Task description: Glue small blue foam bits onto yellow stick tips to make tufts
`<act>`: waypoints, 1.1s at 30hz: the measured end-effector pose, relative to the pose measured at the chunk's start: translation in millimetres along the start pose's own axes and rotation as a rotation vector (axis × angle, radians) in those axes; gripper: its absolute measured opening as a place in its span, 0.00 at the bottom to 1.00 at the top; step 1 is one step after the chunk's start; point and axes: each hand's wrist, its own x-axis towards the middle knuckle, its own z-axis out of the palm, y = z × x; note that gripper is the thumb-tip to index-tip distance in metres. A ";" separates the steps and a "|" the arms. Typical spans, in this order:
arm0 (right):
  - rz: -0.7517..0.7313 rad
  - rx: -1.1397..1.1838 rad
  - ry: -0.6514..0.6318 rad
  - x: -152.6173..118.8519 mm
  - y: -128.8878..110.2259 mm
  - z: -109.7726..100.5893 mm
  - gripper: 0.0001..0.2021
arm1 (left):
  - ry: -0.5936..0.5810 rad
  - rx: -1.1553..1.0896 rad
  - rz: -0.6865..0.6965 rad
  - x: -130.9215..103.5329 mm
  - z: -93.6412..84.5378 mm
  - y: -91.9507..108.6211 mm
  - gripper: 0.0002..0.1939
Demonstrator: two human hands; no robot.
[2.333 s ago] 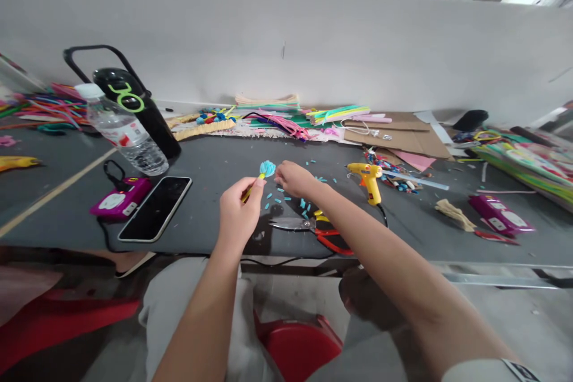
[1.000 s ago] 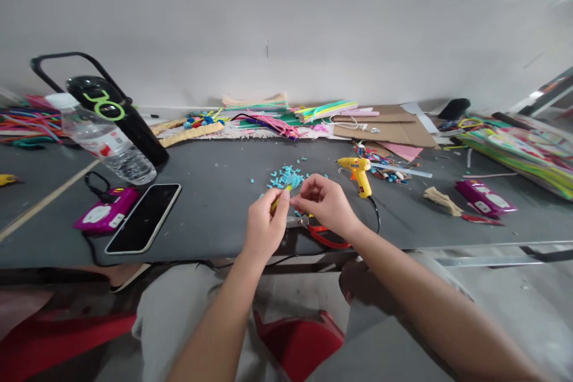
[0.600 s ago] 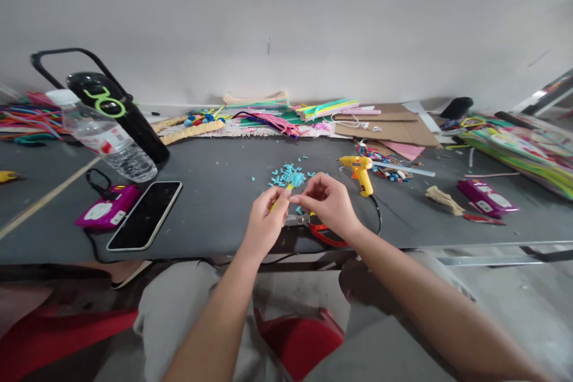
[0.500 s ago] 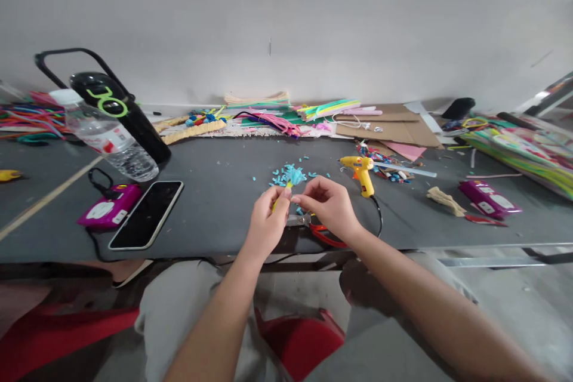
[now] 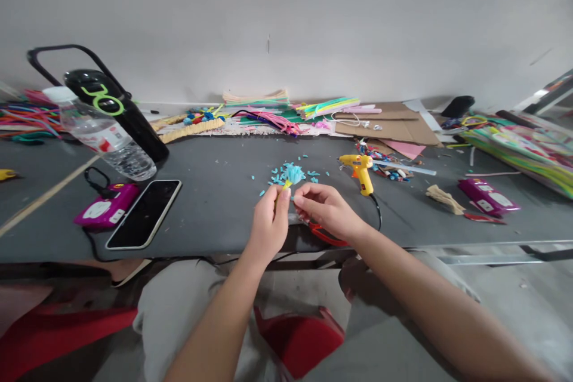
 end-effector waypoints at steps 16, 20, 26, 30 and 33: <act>-0.188 -0.460 0.204 1.0 -9.0 -18.5 0.13 | -0.009 0.280 0.118 7.9 -12.0 -6.5 0.14; -0.221 -0.560 0.204 2.2 -4.8 -19.6 0.12 | -0.007 0.305 0.126 7.5 -11.2 -6.3 0.14; -0.250 -0.629 0.220 3.4 -4.2 -17.8 0.11 | -0.017 0.276 0.141 6.8 -10.7 -4.5 0.13; -0.254 -0.650 0.243 3.7 -5.2 -17.9 0.12 | -0.023 0.294 0.147 6.2 -10.4 -5.6 0.12; -0.245 -0.660 0.243 3.5 -6.3 -18.3 0.11 | -0.025 0.309 0.161 5.5 -10.2 -6.9 0.12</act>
